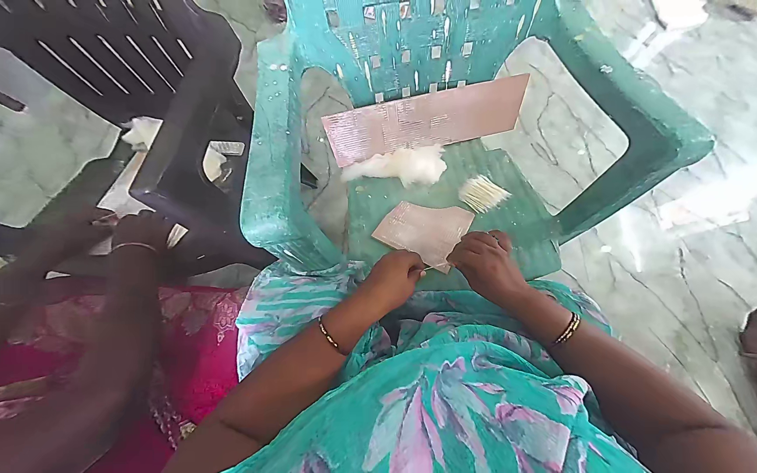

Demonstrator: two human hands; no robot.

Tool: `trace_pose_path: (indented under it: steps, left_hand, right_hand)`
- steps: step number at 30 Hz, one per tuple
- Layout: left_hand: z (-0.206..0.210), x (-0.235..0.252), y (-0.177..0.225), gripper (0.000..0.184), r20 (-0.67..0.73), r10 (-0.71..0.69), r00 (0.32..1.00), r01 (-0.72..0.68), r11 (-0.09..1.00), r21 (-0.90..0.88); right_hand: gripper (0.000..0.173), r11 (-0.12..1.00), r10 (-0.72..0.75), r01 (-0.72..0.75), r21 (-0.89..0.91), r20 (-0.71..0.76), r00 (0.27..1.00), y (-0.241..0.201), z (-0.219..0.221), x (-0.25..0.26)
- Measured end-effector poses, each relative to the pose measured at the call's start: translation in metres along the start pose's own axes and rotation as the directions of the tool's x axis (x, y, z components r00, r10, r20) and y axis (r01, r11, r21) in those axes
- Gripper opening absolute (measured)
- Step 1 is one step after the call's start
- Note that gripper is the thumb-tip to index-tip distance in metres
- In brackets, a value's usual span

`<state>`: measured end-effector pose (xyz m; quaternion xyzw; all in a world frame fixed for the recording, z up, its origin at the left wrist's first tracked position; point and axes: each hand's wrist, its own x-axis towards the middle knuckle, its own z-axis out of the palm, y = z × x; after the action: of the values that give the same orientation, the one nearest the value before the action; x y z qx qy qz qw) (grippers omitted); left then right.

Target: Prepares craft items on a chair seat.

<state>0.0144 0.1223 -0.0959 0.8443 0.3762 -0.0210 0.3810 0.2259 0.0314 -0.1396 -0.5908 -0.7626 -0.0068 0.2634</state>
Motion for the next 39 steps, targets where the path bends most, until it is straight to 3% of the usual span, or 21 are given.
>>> trace_pose_path:
  steps: [5,9,14,20,25,30,33,36,39]
  left_hand:
    - [-0.003,0.002,0.000,0.020,-0.024,0.020,1.000,-0.020,1.000,-0.004]
    - [-0.016,0.003,-0.009,0.018,-0.149,-0.005,0.989,-0.002,0.999,-0.047]
    - [-0.024,0.008,-0.018,0.021,-0.294,-0.049,0.955,-0.034,0.962,-0.269]
    - [-0.025,0.011,-0.020,0.024,-0.303,-0.018,0.953,-0.068,0.960,-0.273]
    - [-0.028,0.013,-0.020,0.024,-0.264,-0.066,0.962,-0.021,0.950,-0.313]
    - [-0.027,0.014,-0.016,0.022,-0.205,-0.074,0.976,-0.003,0.936,-0.352]
    - [-0.025,0.013,-0.014,0.025,-0.182,-0.045,0.982,-0.029,0.923,-0.384]
    - [-0.022,0.010,-0.011,0.026,-0.207,-0.020,0.978,-0.072,0.901,-0.427]
    - [-0.020,0.010,-0.008,0.028,-0.238,0.012,0.971,-0.128,0.869,-0.478]
  right_hand:
    - [0.010,0.999,0.029,-0.028,-0.044,0.014,0.999,0.004,-0.011,-0.003]
    - [0.014,0.963,0.262,-0.259,-0.076,0.039,0.964,0.029,-0.036,0.002]
    - [0.026,0.777,0.629,-0.629,-0.036,0.001,0.777,0.073,-0.051,0.045]
    - [0.030,0.626,0.778,-0.769,-0.126,0.034,0.628,0.120,-0.023,0.084]
    - [0.036,0.563,0.826,-0.817,-0.124,0.105,0.553,0.139,-0.018,0.087]
    - [0.039,0.551,0.832,-0.835,-0.012,0.084,0.548,0.142,-0.036,0.084]
    - [0.037,0.587,0.804,-0.807,0.066,0.070,0.590,0.136,-0.042,0.095]
    - [0.035,0.710,0.693,-0.699,0.088,0.087,0.716,0.115,-0.040,0.121]
    - [0.027,0.884,0.450,-0.456,0.105,0.076,0.890,0.100,-0.020,0.147]
